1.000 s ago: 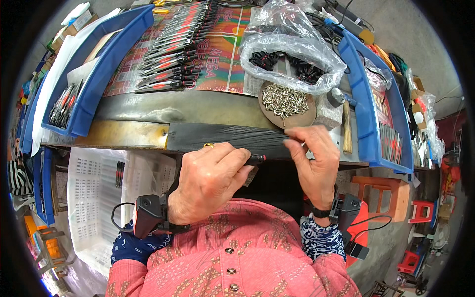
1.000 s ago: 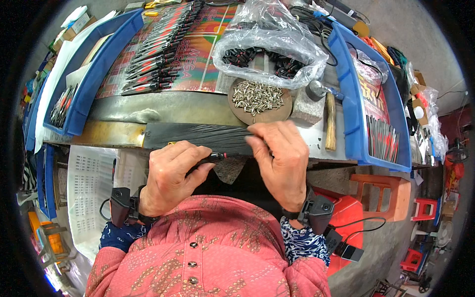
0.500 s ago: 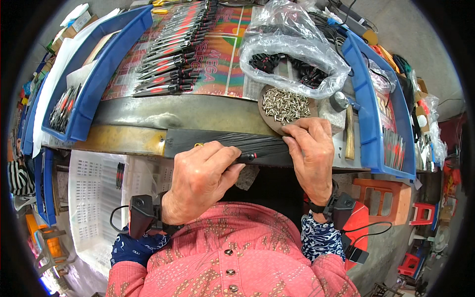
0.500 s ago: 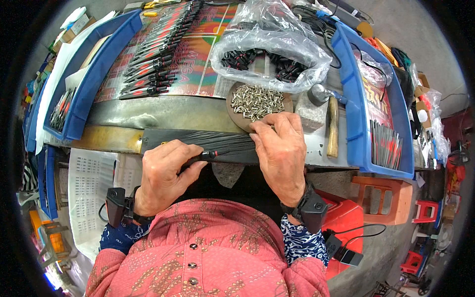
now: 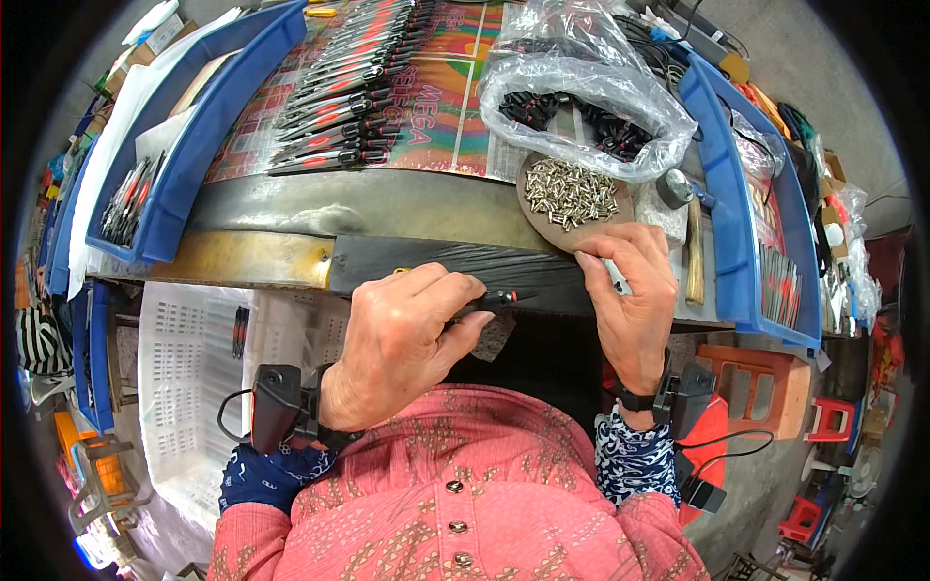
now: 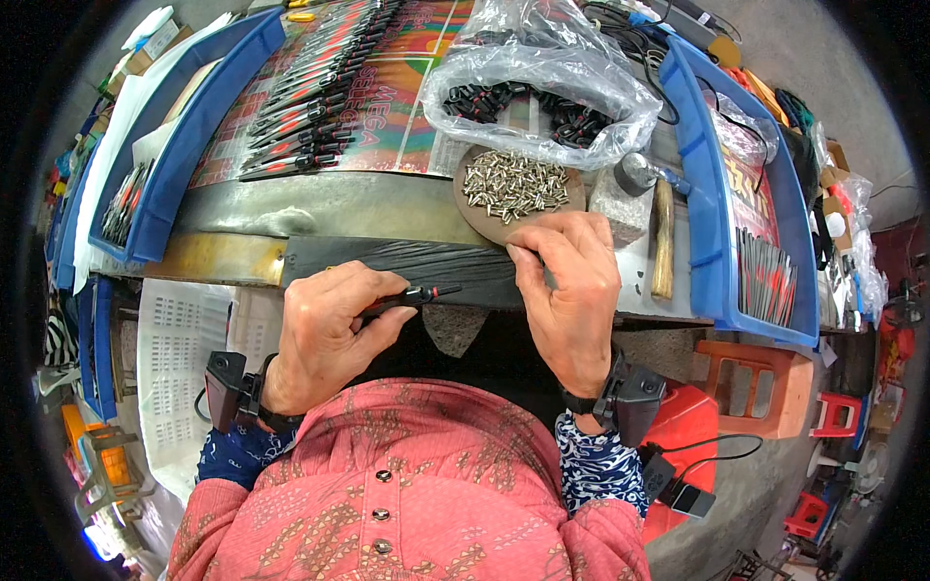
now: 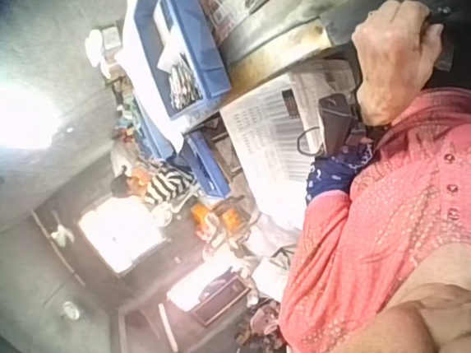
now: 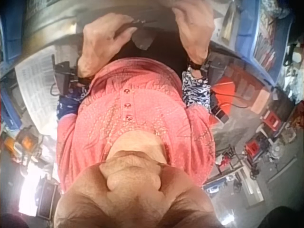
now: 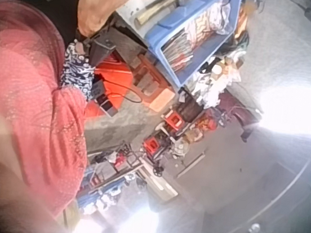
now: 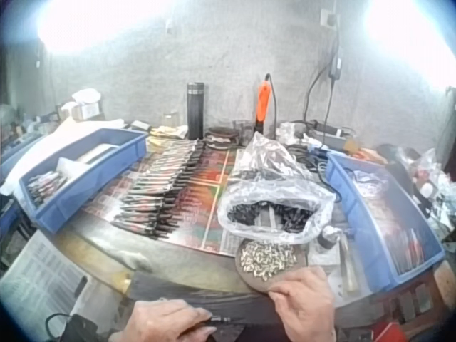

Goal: The person repeatedly picks up a small black plastic housing and a metal pin, inserts the pin into the housing, and places the assembled unit into a blue tray. This cycle is performed multiple times at a workbench with organized parts and tools.

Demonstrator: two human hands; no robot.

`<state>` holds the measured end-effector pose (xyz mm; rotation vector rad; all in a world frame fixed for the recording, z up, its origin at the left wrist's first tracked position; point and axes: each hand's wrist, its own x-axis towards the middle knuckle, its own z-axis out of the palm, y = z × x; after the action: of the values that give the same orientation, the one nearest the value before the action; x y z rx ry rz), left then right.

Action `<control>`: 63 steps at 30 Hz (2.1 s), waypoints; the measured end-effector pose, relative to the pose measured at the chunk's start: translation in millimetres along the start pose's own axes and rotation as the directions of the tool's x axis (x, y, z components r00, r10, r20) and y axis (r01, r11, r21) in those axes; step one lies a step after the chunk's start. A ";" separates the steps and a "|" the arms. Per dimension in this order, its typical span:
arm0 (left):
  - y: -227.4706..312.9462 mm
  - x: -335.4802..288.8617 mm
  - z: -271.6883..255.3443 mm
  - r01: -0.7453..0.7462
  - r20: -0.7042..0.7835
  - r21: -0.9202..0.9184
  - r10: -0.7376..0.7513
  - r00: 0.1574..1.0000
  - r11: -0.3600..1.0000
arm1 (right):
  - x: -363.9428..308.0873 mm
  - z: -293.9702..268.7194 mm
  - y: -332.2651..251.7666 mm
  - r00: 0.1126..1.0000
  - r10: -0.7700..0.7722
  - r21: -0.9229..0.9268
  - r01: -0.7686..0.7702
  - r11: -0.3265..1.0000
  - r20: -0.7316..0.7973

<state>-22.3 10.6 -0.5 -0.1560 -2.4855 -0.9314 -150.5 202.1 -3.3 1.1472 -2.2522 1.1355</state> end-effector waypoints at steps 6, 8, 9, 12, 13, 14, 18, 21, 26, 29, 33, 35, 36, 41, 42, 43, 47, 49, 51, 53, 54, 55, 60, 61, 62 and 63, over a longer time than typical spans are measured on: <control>4.7 -2.1 -1.0 0.060 0.033 -0.080 -0.058 0.998 0.995 | -11.8 -0.3 -25.2 0.999 0.045 0.242 -0.049 0.969 0.022; 5.1 -2.0 -0.8 0.044 0.023 -0.097 -0.042 0.999 0.994 | -15.5 2.8 -31.1 0.998 0.042 0.325 -0.053 0.944 0.039; 5.0 -2.1 -0.8 0.039 0.019 -0.106 -0.038 0.999 0.994 | -16.9 5.3 -33.2 0.999 0.036 0.339 -0.045 0.940 0.035; 6.1 -2.3 0.4 0.019 0.003 -0.104 -0.019 1.000 0.994 | -19.9 11.8 -36.6 1.000 0.006 0.369 -0.011 0.930 0.015; 6.8 -2.7 0.2 0.021 0.002 -0.115 -0.021 1.000 0.993 | -21.1 13.0 -37.5 1.000 0.004 0.363 -0.008 0.932 0.012; 7.5 -3.2 -0.3 0.021 0.006 -0.111 -0.021 1.000 0.994 | -22.2 14.4 -38.6 1.000 0.005 0.360 -0.006 0.933 0.006; 10.8 -4.4 -2.3 0.033 0.020 -0.102 -0.031 0.999 0.994 | -24.8 17.5 -41.6 1.000 0.010 0.369 -0.004 0.929 -0.015; 12.0 -5.1 -3.1 0.029 0.028 -0.089 -0.027 0.999 0.996 | -25.0 18.7 -42.8 0.999 -0.019 0.333 0.028 0.943 -0.029; 12.1 -6.3 -2.3 0.006 0.008 -0.069 -0.006 1.000 0.998 | -25.2 19.9 -45.0 0.994 -0.080 0.269 0.098 0.958 -0.074; 12.9 -7.5 -1.6 0.013 0.008 -0.070 -0.012 1.000 0.997 | -25.2 20.4 -46.1 0.987 -0.126 0.218 0.144 0.965 -0.096; 12.9 -8.7 -1.4 0.012 0.010 -0.049 -0.012 1.000 0.999 | -25.8 20.6 -48.4 0.978 -0.175 0.150 0.191 0.970 -0.114; 12.4 -8.9 -0.7 -0.010 -0.006 -0.049 0.010 1.000 0.999 | -26.8 20.4 -49.9 0.973 -0.199 0.103 0.211 0.972 -0.114; 12.2 -9.0 0.0 -0.020 -0.011 -0.041 0.019 1.000 0.999 | -27.3 20.5 -50.4 0.972 -0.206 0.081 0.216 0.973 -0.116; 12.9 -9.8 3.3 -0.049 -0.045 0.018 0.050 0.998 0.999 | -29.8 27.4 -50.0 0.965 -0.213 0.072 0.226 0.971 -0.151; 13.1 -10.2 3.1 -0.050 -0.041 0.036 0.051 0.998 0.998 | -30.2 28.6 -49.0 0.967 -0.209 0.078 0.222 0.972 -0.147; 13.0 -10.2 3.0 -0.049 -0.041 0.036 0.051 0.998 0.998 | -30.9 29.4 -48.2 0.971 -0.192 0.101 0.207 0.973 -0.141; 12.4 -10.6 1.6 -0.048 -0.038 0.014 0.049 0.998 0.999 | -34.3 27.3 -47.4 0.994 -0.040 0.239 0.062 0.969 -0.098; 12.0 -10.4 1.4 -0.047 -0.044 0.004 0.047 0.998 0.999 | -35.3 23.2 -48.0 0.993 0.095 0.377 -0.064 0.924 -0.065; 11.6 -9.3 2.4 -0.045 -0.050 0.006 0.045 0.998 0.999 | -33.4 17.9 -46.9 0.985 0.168 0.434 -0.133 0.891 -0.043; 11.8 -9.8 1.5 -0.055 -0.046 0.026 0.056 0.997 0.998 | -32.5 12.0 -48.4 0.961 0.269 0.498 -0.268 0.825 0.072; 12.1 -10.3 1.1 -0.057 -0.041 0.036 0.058 0.997 0.998 | -32.2 9.6 -49.9 0.940 0.314 0.523 -0.336 0.784 0.133; 12.5 -10.7 1.3 -0.057 -0.040 0.038 0.058 0.998 0.998 | -31.6 8.4 -51.8 0.913 0.353 0.557 -0.406 0.725 0.205; 13.8 -11.5 1.5 -0.064 -0.036 0.051 0.066 0.997 0.997 | -27.0 7.1 -59.6 0.760 0.443 0.595 -0.649 0.474 0.475; 14.1 -11.8 1.4 -0.063 -0.032 0.053 0.065 0.997 0.997 | -25.8 7.0 -60.0 0.733 0.450 0.591 -0.679 0.435 0.511; 14.4 -12.2 1.4 -0.063 -0.028 0.054 0.065 0.998 0.997 | -25.2 7.2 -60.6 0.719 0.449 0.585 -0.694 0.419 0.531; 14.6 -12.5 1.5 -0.063 -0.024 0.054 0.064 0.998 0.997 | -24.7 7.7 -60.7 0.706 0.449 0.581 -0.707 0.404 0.547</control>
<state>-8.0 23.4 1.2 -0.2025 -2.4641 -0.8348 -87.0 187.5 6.6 0.7506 -2.5588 2.5862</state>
